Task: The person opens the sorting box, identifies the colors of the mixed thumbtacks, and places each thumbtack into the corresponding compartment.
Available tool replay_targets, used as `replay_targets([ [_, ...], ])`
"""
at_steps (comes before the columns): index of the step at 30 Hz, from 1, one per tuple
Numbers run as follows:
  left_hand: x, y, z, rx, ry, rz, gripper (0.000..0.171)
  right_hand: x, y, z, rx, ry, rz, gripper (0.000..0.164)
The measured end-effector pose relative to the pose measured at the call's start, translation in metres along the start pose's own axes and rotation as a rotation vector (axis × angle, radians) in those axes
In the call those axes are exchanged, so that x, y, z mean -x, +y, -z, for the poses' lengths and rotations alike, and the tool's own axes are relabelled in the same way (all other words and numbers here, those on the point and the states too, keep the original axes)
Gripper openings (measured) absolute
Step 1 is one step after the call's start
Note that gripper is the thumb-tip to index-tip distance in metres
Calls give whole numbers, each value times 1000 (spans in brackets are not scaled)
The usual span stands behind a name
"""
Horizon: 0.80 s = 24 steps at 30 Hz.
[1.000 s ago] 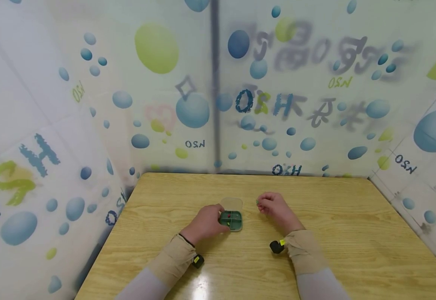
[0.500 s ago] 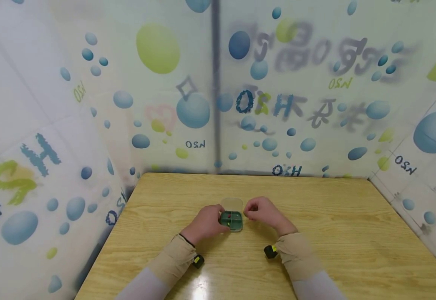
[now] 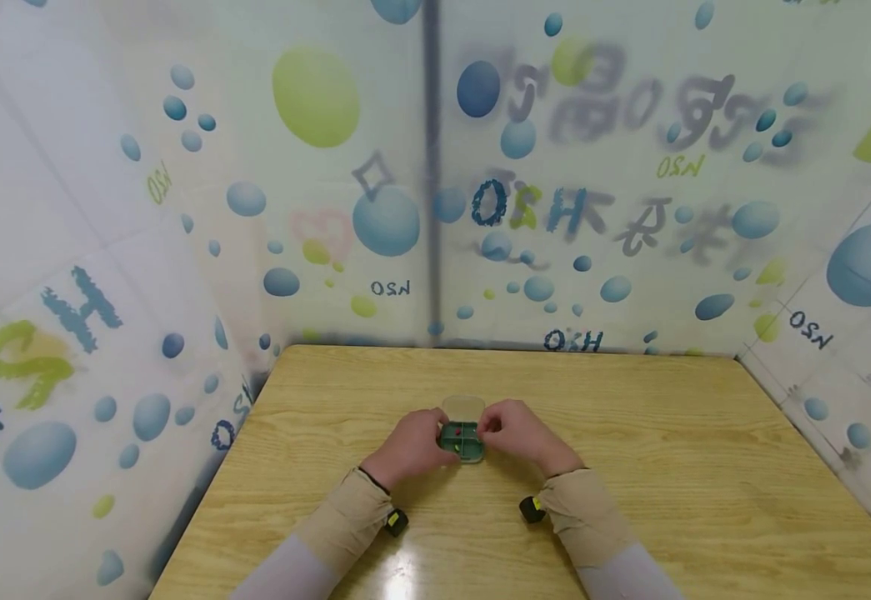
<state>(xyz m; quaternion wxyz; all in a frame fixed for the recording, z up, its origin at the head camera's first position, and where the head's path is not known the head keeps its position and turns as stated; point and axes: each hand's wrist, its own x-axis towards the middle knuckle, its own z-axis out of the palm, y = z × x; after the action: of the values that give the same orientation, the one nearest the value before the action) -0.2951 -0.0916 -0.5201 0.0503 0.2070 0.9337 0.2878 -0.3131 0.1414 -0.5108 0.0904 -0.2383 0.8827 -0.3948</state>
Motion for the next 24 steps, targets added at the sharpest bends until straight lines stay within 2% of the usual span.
replay_targets([
  [16,1,2,1,14,-10,2,52,0,-5,-5,35,-49,10,11],
  [24,1,3,2,4,-2,0,52,1,-6,-5,23,-39,0,10],
])
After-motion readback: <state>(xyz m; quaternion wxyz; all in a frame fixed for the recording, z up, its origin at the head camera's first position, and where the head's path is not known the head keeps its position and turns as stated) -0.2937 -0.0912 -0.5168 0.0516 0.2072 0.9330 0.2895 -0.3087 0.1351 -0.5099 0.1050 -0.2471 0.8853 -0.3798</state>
